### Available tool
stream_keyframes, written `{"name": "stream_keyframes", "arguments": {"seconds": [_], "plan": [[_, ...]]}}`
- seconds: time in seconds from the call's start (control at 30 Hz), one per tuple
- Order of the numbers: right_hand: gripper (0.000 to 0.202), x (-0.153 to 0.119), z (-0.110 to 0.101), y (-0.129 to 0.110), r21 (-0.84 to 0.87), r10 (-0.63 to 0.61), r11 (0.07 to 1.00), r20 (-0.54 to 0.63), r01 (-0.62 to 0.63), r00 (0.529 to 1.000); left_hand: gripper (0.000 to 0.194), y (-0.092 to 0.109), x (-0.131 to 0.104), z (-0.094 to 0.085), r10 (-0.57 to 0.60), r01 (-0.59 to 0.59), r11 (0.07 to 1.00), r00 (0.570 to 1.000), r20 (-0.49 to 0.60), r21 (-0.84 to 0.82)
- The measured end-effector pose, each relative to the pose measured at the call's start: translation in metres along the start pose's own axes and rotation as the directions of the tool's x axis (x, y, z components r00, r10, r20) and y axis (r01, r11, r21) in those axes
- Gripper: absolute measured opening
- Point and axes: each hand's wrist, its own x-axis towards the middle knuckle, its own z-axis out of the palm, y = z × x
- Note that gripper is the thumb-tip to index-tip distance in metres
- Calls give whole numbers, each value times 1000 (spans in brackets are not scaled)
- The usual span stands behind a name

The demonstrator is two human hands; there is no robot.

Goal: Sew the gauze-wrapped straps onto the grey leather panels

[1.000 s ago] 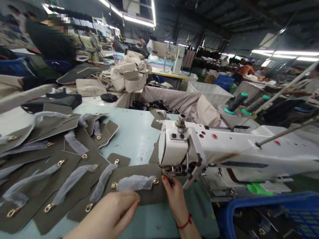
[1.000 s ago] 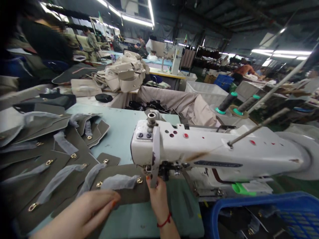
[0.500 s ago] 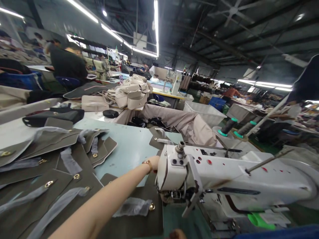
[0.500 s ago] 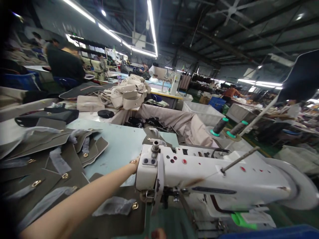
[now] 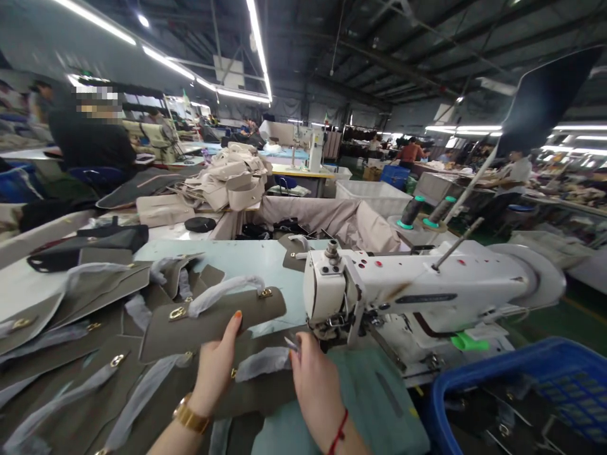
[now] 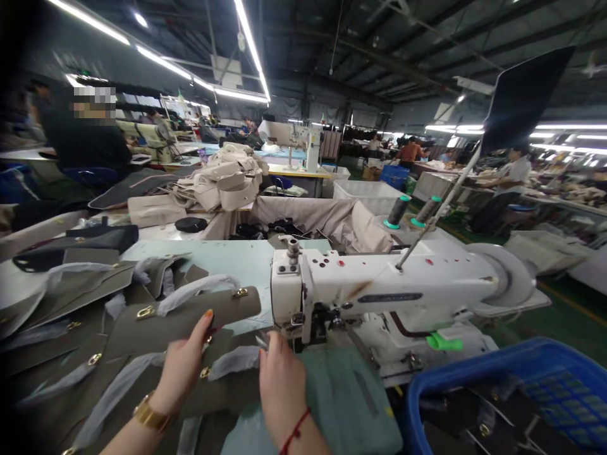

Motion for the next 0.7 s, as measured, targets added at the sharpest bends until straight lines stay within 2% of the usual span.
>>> {"name": "stream_keyframes", "arguments": {"seconds": [0.1,0.2,0.3,0.37,0.4,0.43,0.5,0.53,0.57,0.6,0.63,0.7], "plan": [[10,23,-2,-9,-150,17,989,22,-14,1000,48,11,-17,1,25,-25,1000,1000,5,4],[4,33,2,-8,-239,-8,971,29,15,1000,49,14,-20,-2,73,-73,996,997,-4,48],[6,28,6,-5,-174,-62,983,15,63,998,52,11,-6,-1,41,-44,991,999,24,125],[10,16,8,0,-57,-67,996,-32,65,997,53,18,15,14,35,-57,977,993,113,203],[15,8,9,4,9,-64,998,-69,64,996,52,26,27,26,54,-97,967,982,183,234],[21,-1,10,9,77,-60,995,-111,69,992,49,38,39,42,133,-192,957,956,261,217],[25,-22,13,25,227,-62,969,-171,100,983,50,68,58,78,242,-302,947,894,378,106],[22,-32,16,35,303,-65,946,-176,117,982,57,84,64,93,331,-353,935,827,454,-40],[17,-41,19,47,366,-60,923,-165,117,984,62,98,65,105,406,-388,911,777,482,-141],[15,-49,21,59,406,-47,908,-145,103,988,63,108,62,111,458,-413,888,749,478,-204],[20,-55,24,71,427,-17,901,-132,72,991,60,113,54,111,496,-430,868,739,455,-247],[32,-59,27,93,473,82,881,-120,-16,989,42,101,26,91,538,-489,843,747,392,-225]]}}
